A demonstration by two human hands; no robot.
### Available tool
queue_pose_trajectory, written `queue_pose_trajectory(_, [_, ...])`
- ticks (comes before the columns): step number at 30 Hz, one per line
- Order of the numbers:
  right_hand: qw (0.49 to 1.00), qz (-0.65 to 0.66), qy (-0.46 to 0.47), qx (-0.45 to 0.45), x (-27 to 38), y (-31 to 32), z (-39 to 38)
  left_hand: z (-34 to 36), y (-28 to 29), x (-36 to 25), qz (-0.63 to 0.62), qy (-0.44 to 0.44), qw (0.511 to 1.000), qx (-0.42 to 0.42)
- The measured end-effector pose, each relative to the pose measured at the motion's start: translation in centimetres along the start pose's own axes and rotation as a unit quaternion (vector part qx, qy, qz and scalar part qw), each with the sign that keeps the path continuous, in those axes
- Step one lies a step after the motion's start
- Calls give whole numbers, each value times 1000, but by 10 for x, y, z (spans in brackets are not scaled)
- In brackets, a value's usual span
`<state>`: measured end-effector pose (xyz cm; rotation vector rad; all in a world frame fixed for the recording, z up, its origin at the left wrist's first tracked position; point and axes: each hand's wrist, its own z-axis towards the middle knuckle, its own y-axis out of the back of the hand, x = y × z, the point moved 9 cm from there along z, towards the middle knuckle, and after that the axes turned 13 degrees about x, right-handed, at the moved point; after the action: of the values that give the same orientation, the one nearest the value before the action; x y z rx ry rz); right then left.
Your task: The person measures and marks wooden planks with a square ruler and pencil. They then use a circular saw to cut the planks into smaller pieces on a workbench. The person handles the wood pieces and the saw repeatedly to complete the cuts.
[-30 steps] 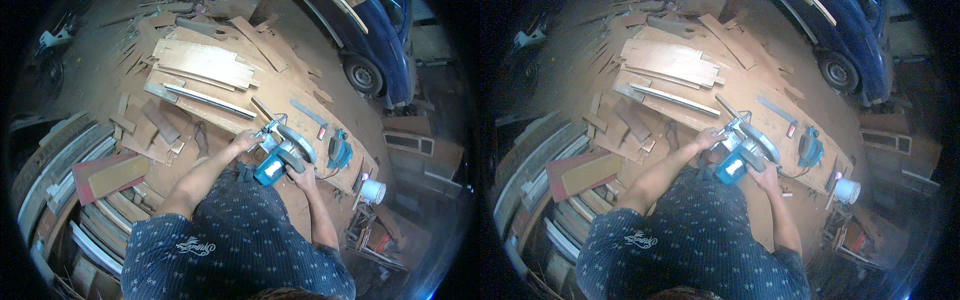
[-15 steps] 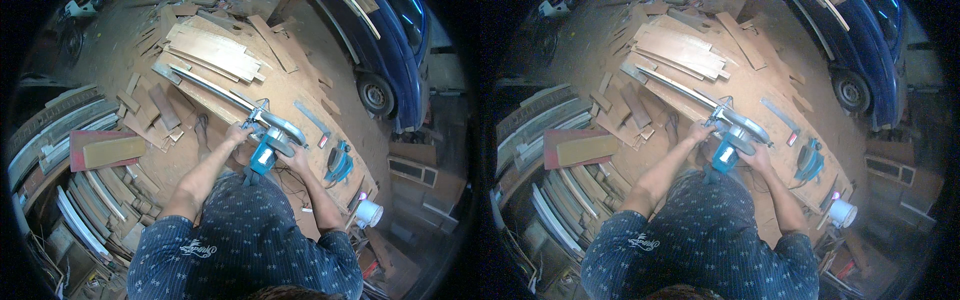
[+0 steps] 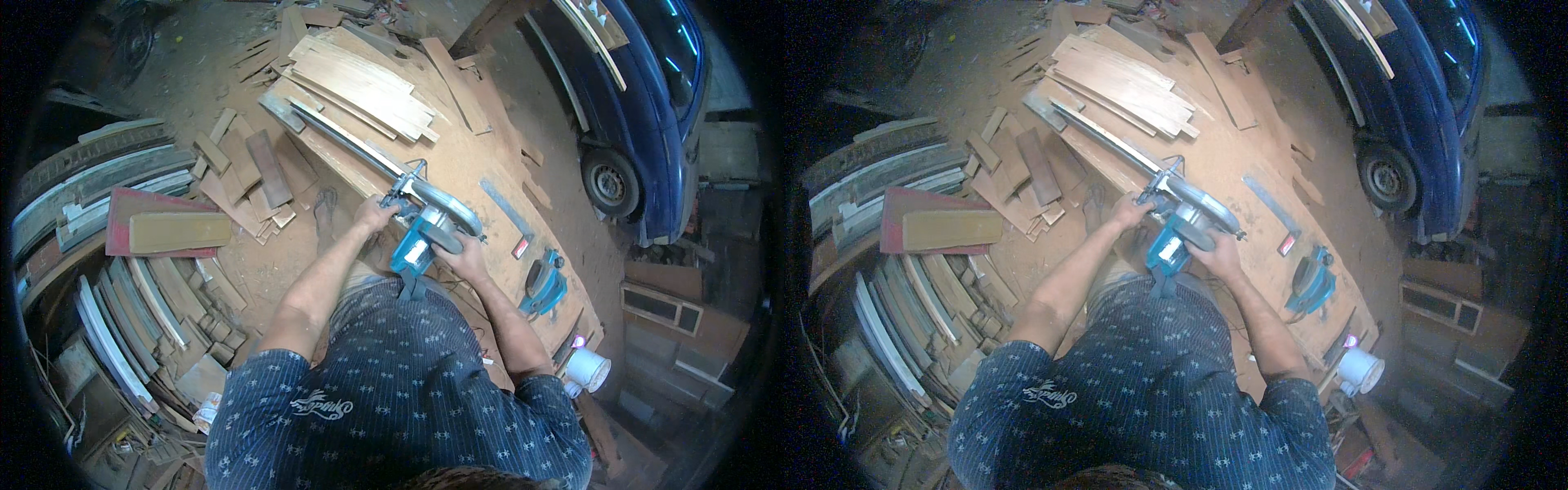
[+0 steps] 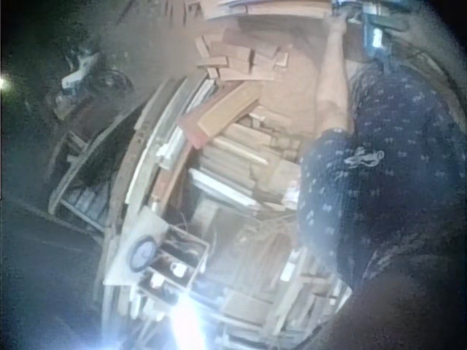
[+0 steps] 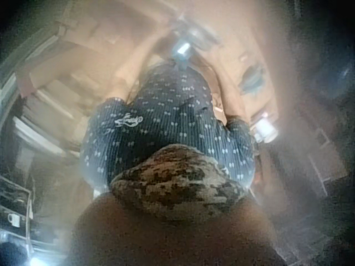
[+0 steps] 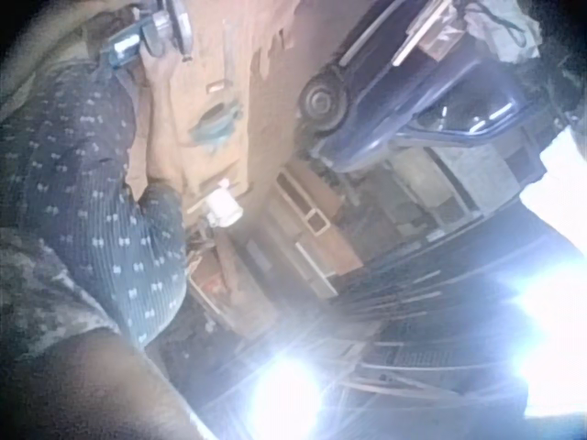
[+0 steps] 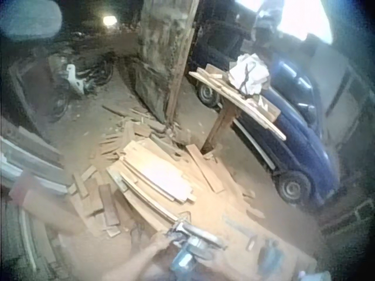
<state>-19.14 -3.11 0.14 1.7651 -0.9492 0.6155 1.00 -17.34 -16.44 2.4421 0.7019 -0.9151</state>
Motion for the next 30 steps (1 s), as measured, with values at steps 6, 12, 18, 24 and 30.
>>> queue_pose_trajectory(6, [1000, -26, -10, 7, 10, -8, 13, 15, 10, 15, 7, -13, 1000, -12])
queue_pose_trajectory(12, [1000, -30, 6, 0, 23, -19, 40, 24, 39, 26, -3, 8, 1000, -6])
queue_pose_trajectory(18, [998, -64, -5, 23, 58, -26, 66, 22, 73, 29, -23, 15, 999, -29])
queue_pose_trajectory(24, [997, -51, -36, 37, 79, -40, 100, 36, 115, 44, -31, 24, 998, -47])
queue_pose_trajectory(30, [998, -59, 4, 26, 113, -48, 135, 32, 161, 35, -12, 10, 998, -58])
